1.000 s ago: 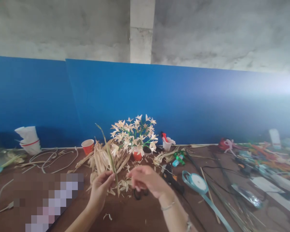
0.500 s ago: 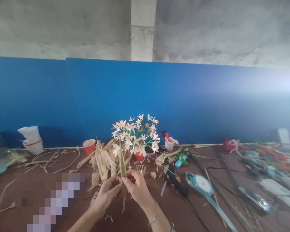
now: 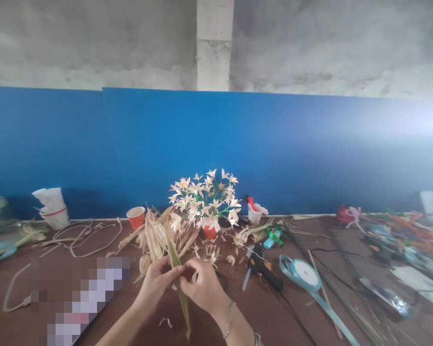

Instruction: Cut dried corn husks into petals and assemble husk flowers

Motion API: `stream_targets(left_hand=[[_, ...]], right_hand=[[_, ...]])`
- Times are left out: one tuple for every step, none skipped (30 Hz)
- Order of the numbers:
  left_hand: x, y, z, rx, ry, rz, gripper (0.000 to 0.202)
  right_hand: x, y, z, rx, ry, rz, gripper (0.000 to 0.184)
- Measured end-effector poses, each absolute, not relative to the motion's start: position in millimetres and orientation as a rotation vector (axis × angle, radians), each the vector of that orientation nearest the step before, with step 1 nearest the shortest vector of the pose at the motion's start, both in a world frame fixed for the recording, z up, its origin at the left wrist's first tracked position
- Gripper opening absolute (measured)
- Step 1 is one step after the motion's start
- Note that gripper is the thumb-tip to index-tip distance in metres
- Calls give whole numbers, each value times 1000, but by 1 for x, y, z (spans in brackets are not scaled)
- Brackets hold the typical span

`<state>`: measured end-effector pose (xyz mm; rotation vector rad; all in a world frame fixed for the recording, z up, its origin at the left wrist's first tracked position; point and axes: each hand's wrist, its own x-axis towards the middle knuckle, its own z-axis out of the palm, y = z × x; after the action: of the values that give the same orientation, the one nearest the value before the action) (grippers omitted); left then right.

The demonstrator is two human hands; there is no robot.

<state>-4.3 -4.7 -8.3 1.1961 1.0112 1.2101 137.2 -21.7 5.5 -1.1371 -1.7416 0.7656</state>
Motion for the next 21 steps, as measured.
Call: stream_targets(left_hand=[[-4, -4, -10, 1203, 1003, 1211, 30], [-5, -3, -11, 1199, 982, 1204, 30], [-5, -2, -12, 1187, 955, 1190, 30], [-5, -2, -14, 1169, 929, 1167, 30], [-5, -1, -14, 1146, 913, 1137, 30], [-5, -1, -15, 1125, 907, 1110, 31], [-6, -1, -14, 1114, 911, 1092, 31], [-6, -1, -13, 1113, 922, 1078, 31], [-6, -2, -12, 1121, 937, 1072, 32], [-6, -2, -10, 1135, 955, 1067, 32], [-6, -3, -9, 1152, 977, 1064, 31], [-5, -4, -7, 1172, 1003, 1058, 30], [-5, -5, -6, 1196, 1031, 1050, 29], [-5, -5, -5, 1221, 1058, 1044, 28], [-5, -5, -5, 1248, 1081, 1045, 26], [-4, -6, -5, 1272, 1098, 1050, 25], [-4, -6, -5, 1292, 1113, 1058, 24], [-4, -5, -5, 1307, 1126, 1064, 23], [-4, -5, -6, 1321, 1140, 1069, 21], [-4, -5, -6, 1337, 1152, 1069, 19], [-4, -4, -7, 1360, 1166, 1068, 18]], right_hand=[[138, -21, 4, -1140, -1740, 767, 15], [138, -20, 2, -1148, -1731, 804, 15], [139, -19, 0, -1157, -1717, 869, 17], [141, -17, -2, -1163, -1702, 952, 19], [142, -16, -4, -1164, -1688, 1035, 21], [144, -15, -5, -1161, -1678, 1097, 22], [146, -14, -5, -1155, -1678, 1130, 24], [147, -13, -4, -1151, -1691, 1133, 24], [148, -13, -3, -1149, -1716, 1109, 24], [148, -13, -1, -1151, -1751, 1066, 24], [149, -13, 1, -1158, -1788, 1013, 24], [149, -14, 3, -1173, -1822, 960, 23], [148, -15, 5, -1195, -1850, 905, 22], [148, -16, 6, -1223, -1869, 845, 20], [148, -16, 6, -1252, -1881, 781, 19], [148, -16, 6, -1277, -1890, 720, 18], [148, -16, 6, -1295, -1902, 671, 17], [148, -15, 4, -1305, -1918, 637, 18], [148, -15, 3, -1310, -1940, 612, 19], [148, -14, 2, -1314, -1965, 588, 20], [148, -14, 1, -1321, -1992, 558, 21]])
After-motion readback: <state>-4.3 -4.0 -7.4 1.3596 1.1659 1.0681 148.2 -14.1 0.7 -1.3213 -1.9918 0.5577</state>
